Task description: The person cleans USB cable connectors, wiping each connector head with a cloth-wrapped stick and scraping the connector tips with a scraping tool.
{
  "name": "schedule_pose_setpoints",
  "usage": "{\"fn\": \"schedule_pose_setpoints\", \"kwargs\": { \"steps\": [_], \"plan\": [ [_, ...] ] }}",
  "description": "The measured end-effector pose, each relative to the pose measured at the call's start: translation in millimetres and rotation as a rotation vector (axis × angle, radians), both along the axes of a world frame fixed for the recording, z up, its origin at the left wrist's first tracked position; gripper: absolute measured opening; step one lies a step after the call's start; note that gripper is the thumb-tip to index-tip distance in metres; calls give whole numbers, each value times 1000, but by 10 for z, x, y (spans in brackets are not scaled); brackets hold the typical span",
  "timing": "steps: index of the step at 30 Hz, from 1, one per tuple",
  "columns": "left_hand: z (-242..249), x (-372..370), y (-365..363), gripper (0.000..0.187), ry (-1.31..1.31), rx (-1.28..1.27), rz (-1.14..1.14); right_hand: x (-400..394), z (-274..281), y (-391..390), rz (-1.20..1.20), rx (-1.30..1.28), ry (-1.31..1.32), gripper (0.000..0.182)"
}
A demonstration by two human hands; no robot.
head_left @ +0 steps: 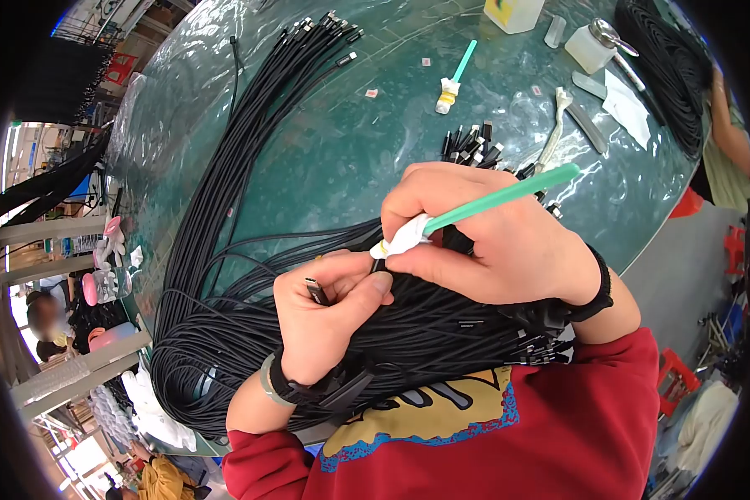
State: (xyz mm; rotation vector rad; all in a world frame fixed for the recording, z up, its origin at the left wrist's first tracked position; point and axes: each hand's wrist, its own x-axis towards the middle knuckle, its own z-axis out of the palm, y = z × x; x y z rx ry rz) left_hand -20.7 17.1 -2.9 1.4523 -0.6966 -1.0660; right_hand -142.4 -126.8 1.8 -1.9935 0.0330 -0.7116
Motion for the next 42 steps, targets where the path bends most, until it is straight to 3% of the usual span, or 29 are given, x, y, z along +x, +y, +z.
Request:
{"fn": "schedule_pose_setpoints", "kwargs": {
  "steps": [4, 8, 12, 16, 21, 24, 36, 40, 42],
  "plan": [
    [42, 4, -10, 17, 22, 30, 1, -108, 65, -77, 36, -49, 264, 10],
    [8, 11, 12, 16, 33, 32, 10, 3, 7, -23, -11, -16, -41, 11],
    [64, 21, -48, 15, 122, 47, -10, -95, 56, -74, -10, -88, 241, 11],
    [21, 116, -62, 17, 266, 90, -56, -85, 41, -99, -64, 101, 115, 10],
    [-31, 93, -40, 21, 337, 55, -81, -34, -22, -70, -30, 143, 20, 9],
    [-11, 106, -44, 21, 334, 86, -102, -55, 4, -79, -17, 89, 167, 9],
    [19, 76, -34, 25, 162, 99, -167, 14, -81, -48, -10, -2, -64, 8],
    [58, 71, -42, 25, 129, 120, -142, -30, -109, -113, -41, -139, 45, 8],
    [53, 69, -41, 25, 127, 122, -132, -22, -85, -78, -45, -76, 30, 9]
  ]
}}
